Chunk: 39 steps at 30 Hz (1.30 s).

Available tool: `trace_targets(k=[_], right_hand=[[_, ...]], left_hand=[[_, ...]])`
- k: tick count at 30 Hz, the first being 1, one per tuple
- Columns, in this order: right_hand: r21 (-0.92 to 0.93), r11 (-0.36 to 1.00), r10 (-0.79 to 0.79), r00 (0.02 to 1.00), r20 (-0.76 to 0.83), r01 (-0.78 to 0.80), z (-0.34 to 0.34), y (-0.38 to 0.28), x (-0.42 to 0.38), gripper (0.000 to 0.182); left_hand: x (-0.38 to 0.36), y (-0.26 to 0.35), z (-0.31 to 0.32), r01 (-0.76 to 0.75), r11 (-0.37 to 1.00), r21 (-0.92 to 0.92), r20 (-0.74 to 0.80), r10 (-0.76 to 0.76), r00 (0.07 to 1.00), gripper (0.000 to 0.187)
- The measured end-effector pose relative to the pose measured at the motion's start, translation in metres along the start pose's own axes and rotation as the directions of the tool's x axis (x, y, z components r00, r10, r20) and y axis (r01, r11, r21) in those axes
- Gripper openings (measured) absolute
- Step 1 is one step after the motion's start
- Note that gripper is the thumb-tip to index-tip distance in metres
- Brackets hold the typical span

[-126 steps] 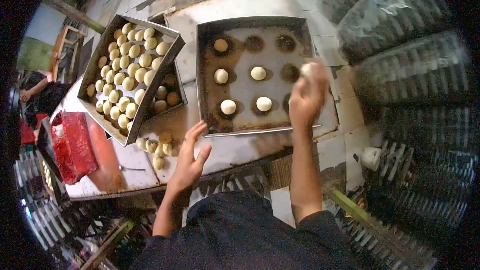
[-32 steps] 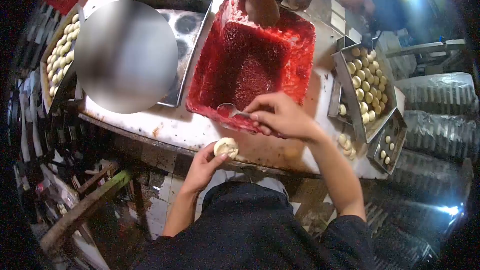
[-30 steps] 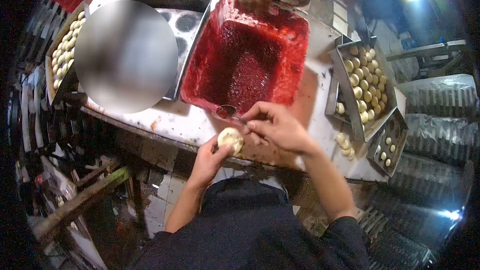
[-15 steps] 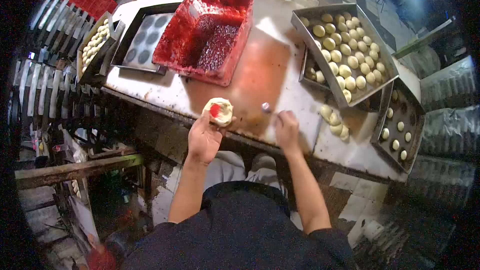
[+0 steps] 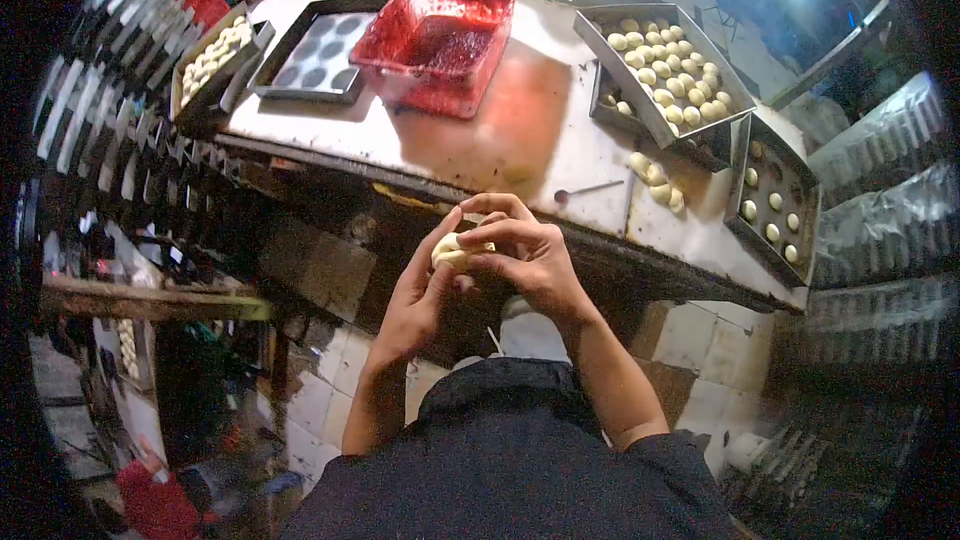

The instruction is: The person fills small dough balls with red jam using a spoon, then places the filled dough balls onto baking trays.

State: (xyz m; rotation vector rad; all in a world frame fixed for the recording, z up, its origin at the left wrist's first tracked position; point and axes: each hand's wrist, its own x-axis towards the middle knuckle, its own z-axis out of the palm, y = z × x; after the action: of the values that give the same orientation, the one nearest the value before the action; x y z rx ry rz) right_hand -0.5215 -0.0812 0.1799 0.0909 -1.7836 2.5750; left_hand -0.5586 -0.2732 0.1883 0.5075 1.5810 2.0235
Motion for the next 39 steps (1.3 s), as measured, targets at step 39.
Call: trace_targets(k=[39], right_hand=[[-0.245, 0.966, -0.047, 0.869, -0.492, -0.086, -0.317, -0.044, -0.175, 0.013]], left_hand=[[0.142, -0.134, 0.325, 0.216, 0.891, 0.4, 0.217, -0.321, 0.922, 0.042]])
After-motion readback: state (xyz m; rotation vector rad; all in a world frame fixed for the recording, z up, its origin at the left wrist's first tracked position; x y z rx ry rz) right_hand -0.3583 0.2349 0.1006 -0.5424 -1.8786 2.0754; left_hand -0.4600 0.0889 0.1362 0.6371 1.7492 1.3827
